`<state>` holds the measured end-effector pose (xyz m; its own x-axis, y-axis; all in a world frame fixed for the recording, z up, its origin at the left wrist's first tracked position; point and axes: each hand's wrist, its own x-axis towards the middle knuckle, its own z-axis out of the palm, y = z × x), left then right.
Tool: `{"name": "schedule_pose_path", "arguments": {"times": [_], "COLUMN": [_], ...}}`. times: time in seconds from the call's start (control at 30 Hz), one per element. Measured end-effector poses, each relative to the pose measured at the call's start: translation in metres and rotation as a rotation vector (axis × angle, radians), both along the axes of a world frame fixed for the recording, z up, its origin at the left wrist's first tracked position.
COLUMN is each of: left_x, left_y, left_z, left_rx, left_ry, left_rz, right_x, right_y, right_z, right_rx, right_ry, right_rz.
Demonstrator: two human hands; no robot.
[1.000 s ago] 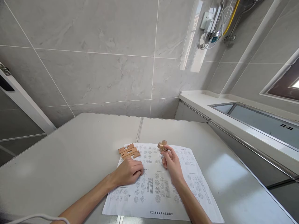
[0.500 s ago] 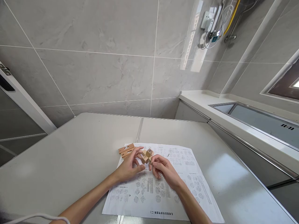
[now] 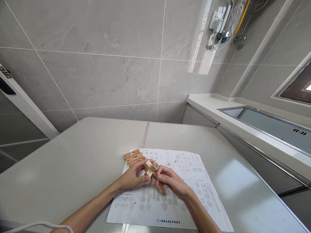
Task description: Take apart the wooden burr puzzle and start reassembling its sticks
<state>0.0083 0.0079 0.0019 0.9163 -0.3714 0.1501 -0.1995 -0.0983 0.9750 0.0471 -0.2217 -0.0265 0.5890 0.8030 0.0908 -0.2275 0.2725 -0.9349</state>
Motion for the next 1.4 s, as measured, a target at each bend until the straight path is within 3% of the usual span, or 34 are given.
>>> {"name": "schedule_pose_path", "arguments": {"times": [0.3, 0.53, 0.67, 1.17, 1.4], "left_x": [0.003, 0.001, 0.0, -0.007, -0.008], "left_y": [0.004, 0.004, 0.004, 0.003, -0.007], "left_z": [-0.005, -0.003, -0.002, 0.007, 0.0], "left_rx": [-0.067, -0.033, 0.009, 0.146, 0.137], "left_ry": [-0.019, -0.064, -0.052, -0.085, -0.146], "left_rz": [0.029, -0.018, 0.001, 0.196, 0.278], "right_x": [-0.004, -0.006, -0.007, -0.01, -0.007], "right_y": [0.001, 0.003, 0.004, 0.016, 0.02], "right_z": [0.009, 0.009, 0.009, -0.001, -0.011], "right_rx": [-0.097, -0.213, -0.247, -0.286, -0.308], "right_ry": [-0.043, -0.117, -0.164, -0.293, -0.28], "right_rz": [-0.062, 0.045, 0.038, -0.257, -0.459]}}
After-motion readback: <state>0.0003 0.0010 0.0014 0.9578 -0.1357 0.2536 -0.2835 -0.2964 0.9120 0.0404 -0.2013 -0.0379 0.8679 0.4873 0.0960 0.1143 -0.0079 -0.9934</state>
